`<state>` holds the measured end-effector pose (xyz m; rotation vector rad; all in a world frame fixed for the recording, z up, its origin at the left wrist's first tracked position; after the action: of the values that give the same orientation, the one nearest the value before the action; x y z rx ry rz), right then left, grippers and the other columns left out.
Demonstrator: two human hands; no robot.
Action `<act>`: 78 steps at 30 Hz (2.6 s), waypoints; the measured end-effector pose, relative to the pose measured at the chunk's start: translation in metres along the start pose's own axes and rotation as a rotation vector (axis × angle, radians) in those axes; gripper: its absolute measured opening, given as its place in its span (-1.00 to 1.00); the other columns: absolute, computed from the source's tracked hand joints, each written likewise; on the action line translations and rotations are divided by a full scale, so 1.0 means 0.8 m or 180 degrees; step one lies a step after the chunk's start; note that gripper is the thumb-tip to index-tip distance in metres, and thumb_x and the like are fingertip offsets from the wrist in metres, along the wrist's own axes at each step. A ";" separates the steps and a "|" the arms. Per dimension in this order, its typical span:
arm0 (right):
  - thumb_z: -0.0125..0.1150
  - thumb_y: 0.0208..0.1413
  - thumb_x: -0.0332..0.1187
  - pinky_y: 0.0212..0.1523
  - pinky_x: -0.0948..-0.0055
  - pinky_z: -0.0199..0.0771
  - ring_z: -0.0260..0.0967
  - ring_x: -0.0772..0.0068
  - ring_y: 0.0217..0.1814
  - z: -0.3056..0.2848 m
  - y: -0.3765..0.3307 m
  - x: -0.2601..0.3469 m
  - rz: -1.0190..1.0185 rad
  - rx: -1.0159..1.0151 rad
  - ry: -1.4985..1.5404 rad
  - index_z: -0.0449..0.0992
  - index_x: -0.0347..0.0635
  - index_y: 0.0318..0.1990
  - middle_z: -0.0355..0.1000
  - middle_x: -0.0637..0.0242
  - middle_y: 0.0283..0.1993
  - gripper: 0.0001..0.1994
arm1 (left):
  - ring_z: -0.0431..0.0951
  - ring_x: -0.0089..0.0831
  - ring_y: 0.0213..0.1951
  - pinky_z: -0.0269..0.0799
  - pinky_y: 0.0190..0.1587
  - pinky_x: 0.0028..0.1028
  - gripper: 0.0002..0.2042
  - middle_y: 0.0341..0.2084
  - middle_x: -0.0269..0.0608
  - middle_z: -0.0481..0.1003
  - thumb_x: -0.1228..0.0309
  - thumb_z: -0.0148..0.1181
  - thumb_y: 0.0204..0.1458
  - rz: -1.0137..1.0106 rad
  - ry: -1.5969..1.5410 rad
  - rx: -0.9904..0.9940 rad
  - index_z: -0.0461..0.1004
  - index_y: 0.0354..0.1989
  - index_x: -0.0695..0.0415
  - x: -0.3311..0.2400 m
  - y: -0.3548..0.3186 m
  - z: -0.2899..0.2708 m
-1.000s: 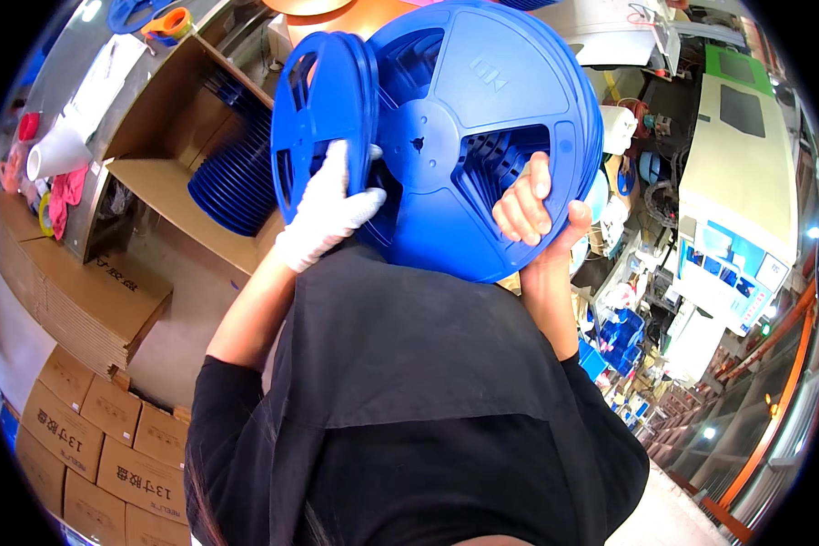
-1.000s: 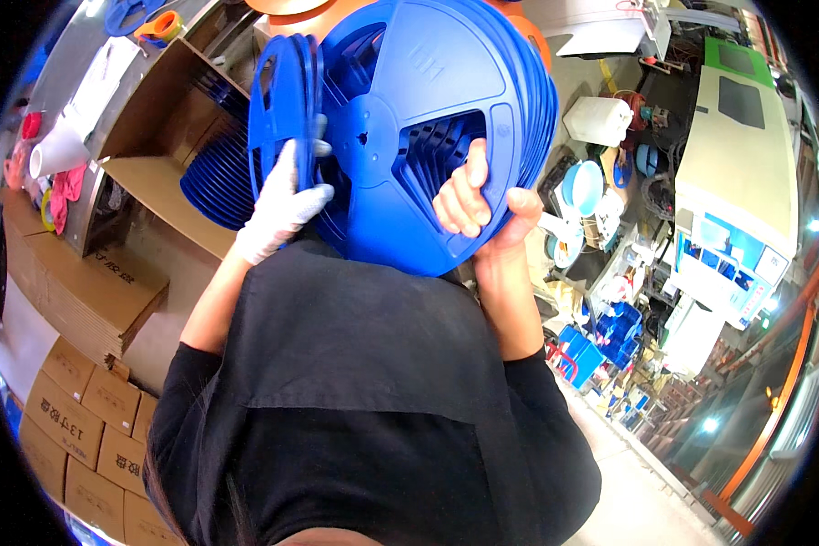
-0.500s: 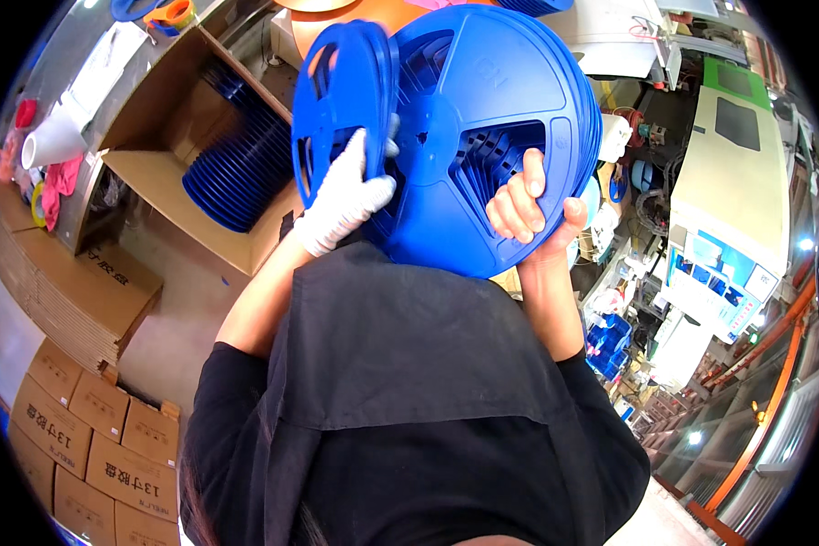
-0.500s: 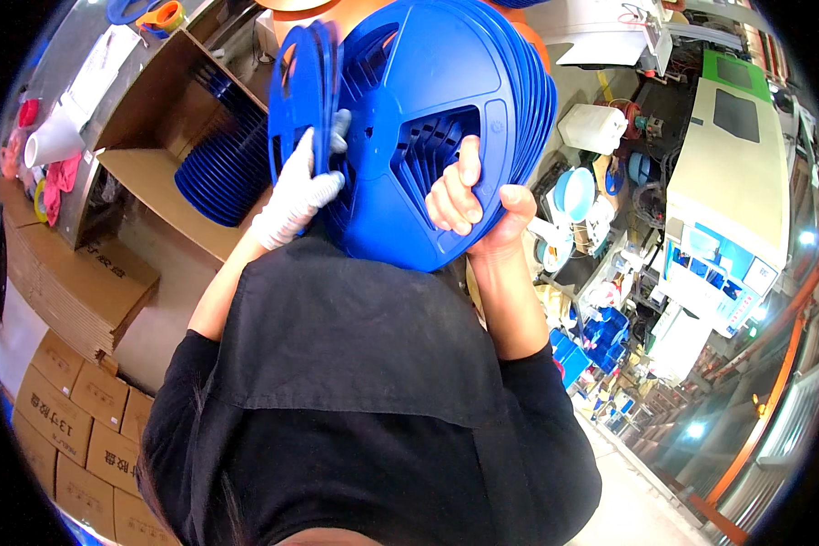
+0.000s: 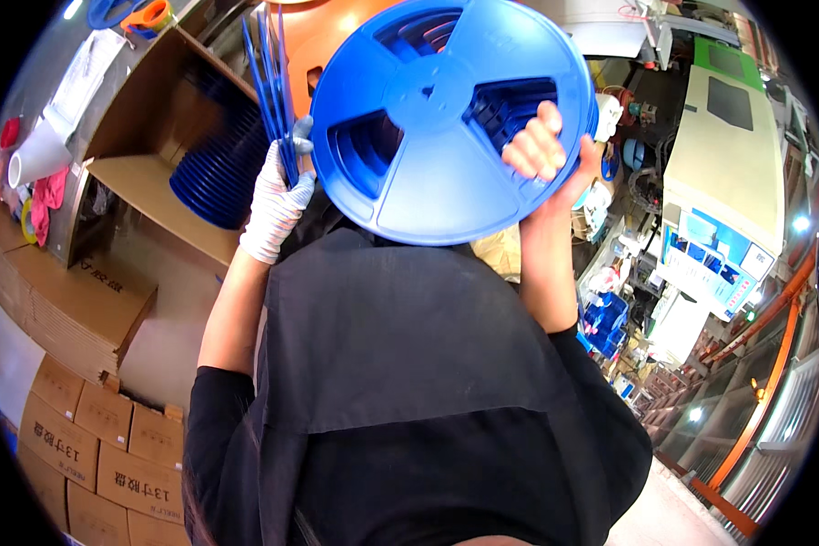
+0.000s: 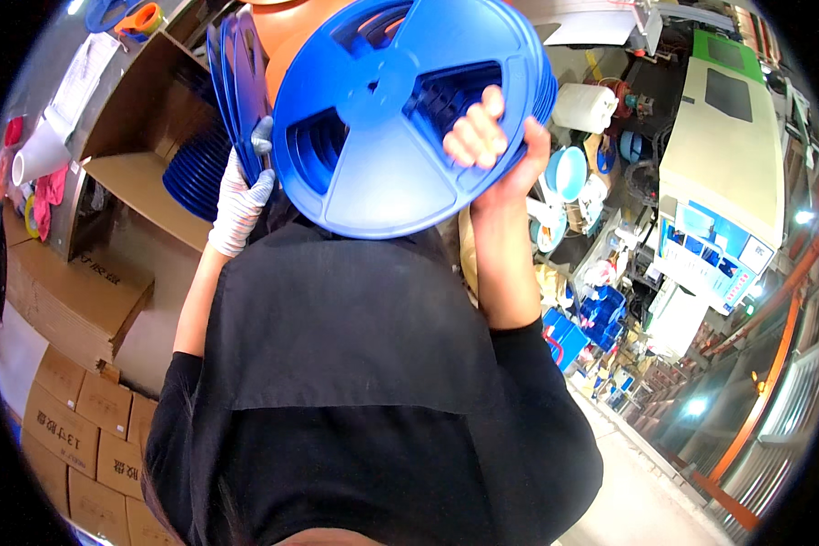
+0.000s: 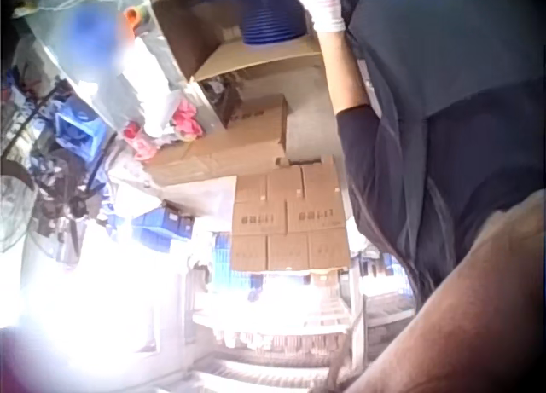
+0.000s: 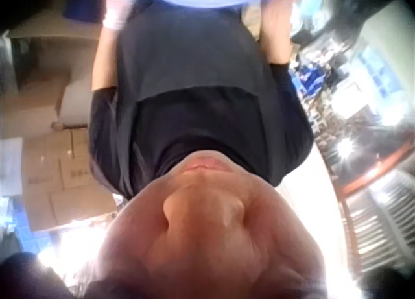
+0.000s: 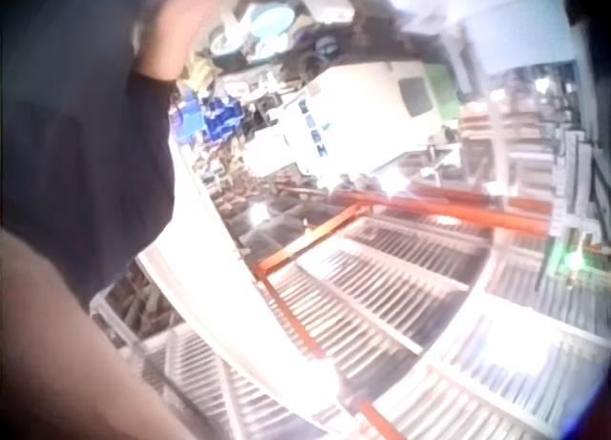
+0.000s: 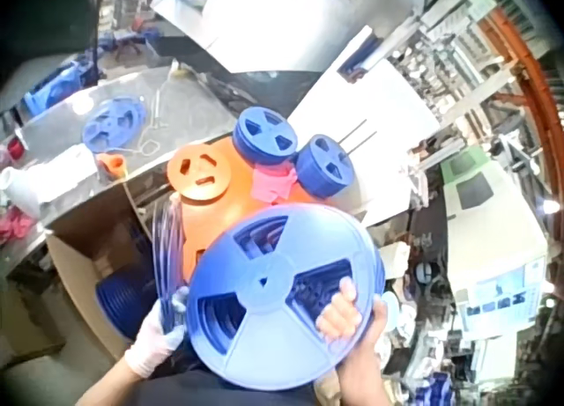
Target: The person picks up blue plastic spools from a large sack and stacks them into a cardboard box. They handle the spools one by one, aligning them carefully to create a neat stack inside the box.
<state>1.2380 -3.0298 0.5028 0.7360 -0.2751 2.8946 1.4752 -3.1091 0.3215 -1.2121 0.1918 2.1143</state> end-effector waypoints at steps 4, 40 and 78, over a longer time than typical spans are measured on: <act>0.12 0.05 -0.15 -0.35 0.48 0.22 0.17 0.58 -0.53 -0.011 0.019 0.001 0.0025 -0.0136 0.0398 0.30 -0.19 -0.21 0.22 0.49 -0.55 -0.69 | 0.24 -0.15 0.23 0.16 0.23 -0.36 -0.29 0.19 0.03 0.25 0.55 0.29 -0.16 0.0930 0.2180 0.0292 0.16 0.26 0.17 -0.043 -0.016 0.026; 0.10 0.12 -0.27 -0.21 0.33 0.49 0.39 0.38 -0.27 -0.116 -0.056 -0.023 0.0176 -0.1845 -0.1090 0.35 -0.33 -0.01 0.40 0.26 -0.28 -0.64 | 0.42 -0.22 -0.09 0.44 -0.11 -0.30 -0.52 -0.22 -0.19 0.44 0.29 0.38 -0.18 0.0594 -0.2364 -0.0736 0.35 -0.07 0.11 -0.122 -0.106 -0.127; 0.07 0.07 -0.27 -0.13 0.23 0.51 0.43 0.25 -0.25 -0.162 -0.118 0.002 -0.0275 -0.2884 -0.1395 0.35 -0.35 0.01 0.45 0.17 -0.26 -0.60 | 0.54 -0.20 -0.23 0.48 -0.06 -0.16 -0.77 -0.27 -0.13 0.54 0.68 0.02 -0.01 -0.0618 -0.0780 -0.2409 0.48 -0.18 0.21 0.078 0.152 -0.406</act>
<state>1.1944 -2.9107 0.4047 1.0944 -1.4133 2.1044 1.6080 -3.3131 0.0667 -1.2762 -0.8708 2.1935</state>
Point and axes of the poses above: each hand's wrist, its own y-axis towards the middle knuckle, its own z-axis out of the palm, x = y × z, the point moved 9 cm from there along y, towards the middle knuckle
